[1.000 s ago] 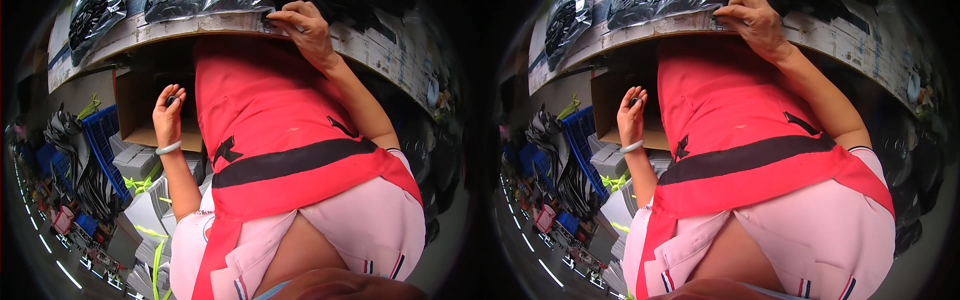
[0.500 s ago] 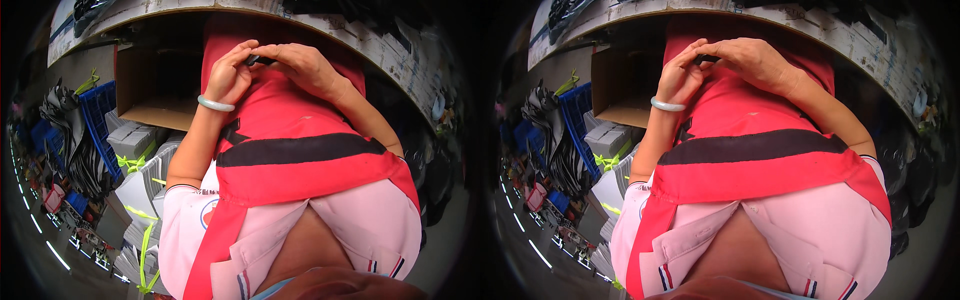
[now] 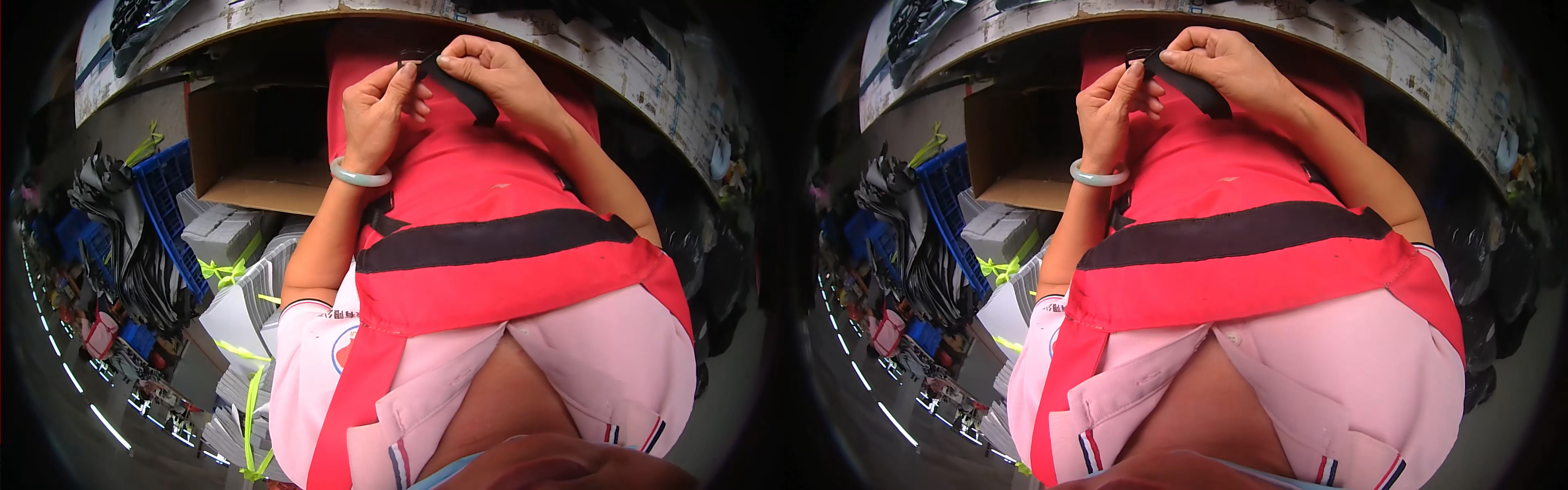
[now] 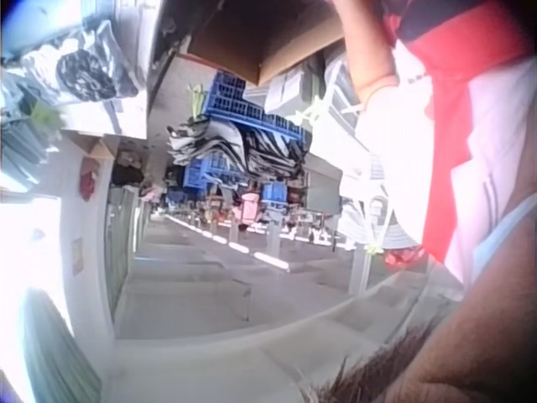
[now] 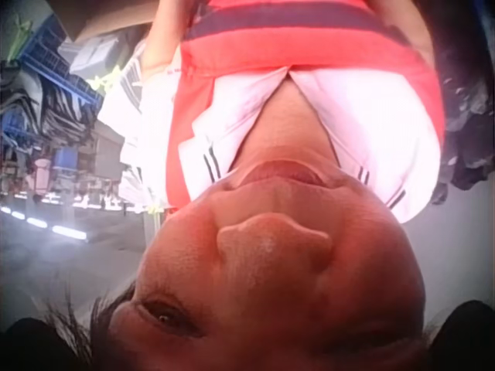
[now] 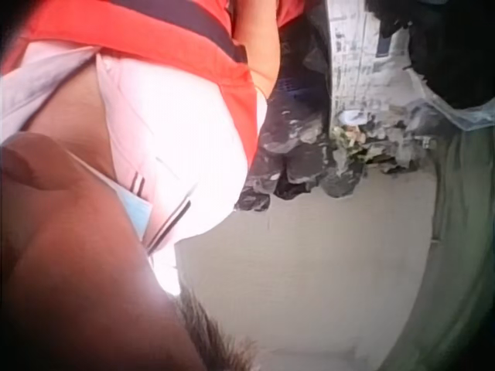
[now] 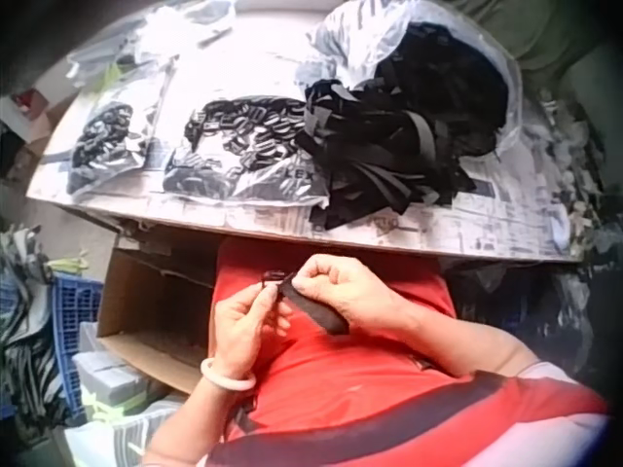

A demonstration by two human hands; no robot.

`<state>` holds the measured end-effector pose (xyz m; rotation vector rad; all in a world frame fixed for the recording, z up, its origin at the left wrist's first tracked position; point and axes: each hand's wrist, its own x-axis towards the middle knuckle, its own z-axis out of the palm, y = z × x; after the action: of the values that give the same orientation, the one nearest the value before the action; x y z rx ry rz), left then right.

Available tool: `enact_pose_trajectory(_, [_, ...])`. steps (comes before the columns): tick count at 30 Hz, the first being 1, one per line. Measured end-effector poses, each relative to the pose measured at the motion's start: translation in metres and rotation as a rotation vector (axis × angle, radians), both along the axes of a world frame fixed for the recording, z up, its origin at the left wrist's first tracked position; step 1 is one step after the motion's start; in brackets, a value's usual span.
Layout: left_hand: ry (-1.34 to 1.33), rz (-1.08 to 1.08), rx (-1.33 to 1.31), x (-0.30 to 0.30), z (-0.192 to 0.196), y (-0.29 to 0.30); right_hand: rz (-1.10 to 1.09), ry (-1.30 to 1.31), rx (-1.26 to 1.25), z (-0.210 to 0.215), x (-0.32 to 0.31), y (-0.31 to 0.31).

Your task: The person repeatedly picks up plastic buckles and straps, threads each strap through a buckle slot, and folds the strap by hand.

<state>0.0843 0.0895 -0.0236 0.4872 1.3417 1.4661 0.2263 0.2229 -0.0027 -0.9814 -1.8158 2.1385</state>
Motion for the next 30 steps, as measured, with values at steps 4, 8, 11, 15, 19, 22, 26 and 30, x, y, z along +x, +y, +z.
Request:
enact_pose_trajectory(4, [0.114,-0.004,0.118,0.007,-0.011,-0.001,0.005,0.04,-0.303,-0.007,-0.001,-0.007])
enact_pose_trajectory(8, [0.463,-0.024,0.161,0.008,-0.019,-0.001,-0.068,0.085,-0.44,-0.002,-0.003,-0.008])
enact_pose_trajectory(11, [0.618,0.009,0.197,0.005,-0.018,0.003,-0.057,0.194,-0.601,-0.006,-0.003,-0.008])
enact_pose_trajectory(15, [0.752,0.01,0.308,0.001,-0.023,0.006,-0.08,0.158,-0.546,-0.004,-0.005,-0.008])
enact_pose_trajectory(19, [0.826,-0.039,0.35,-0.002,-0.023,0.005,-0.123,0.05,-0.368,0.002,-0.004,-0.007])
enact_pose_trajectory(22, [0.977,-0.113,0.338,-0.005,-0.032,0.004,-0.131,0.097,-0.452,-0.013,-0.005,-0.002])
enact_pose_trajectory(26, [0.698,-0.143,0.236,-0.006,-0.032,-0.001,-0.01,0.104,-0.562,-0.015,-0.002,0.005])
enact_pose_trajectory(30, [-0.493,-0.024,0.073,-0.014,-0.022,0.001,-0.006,0.029,-0.081,-0.016,-0.004,-0.003])
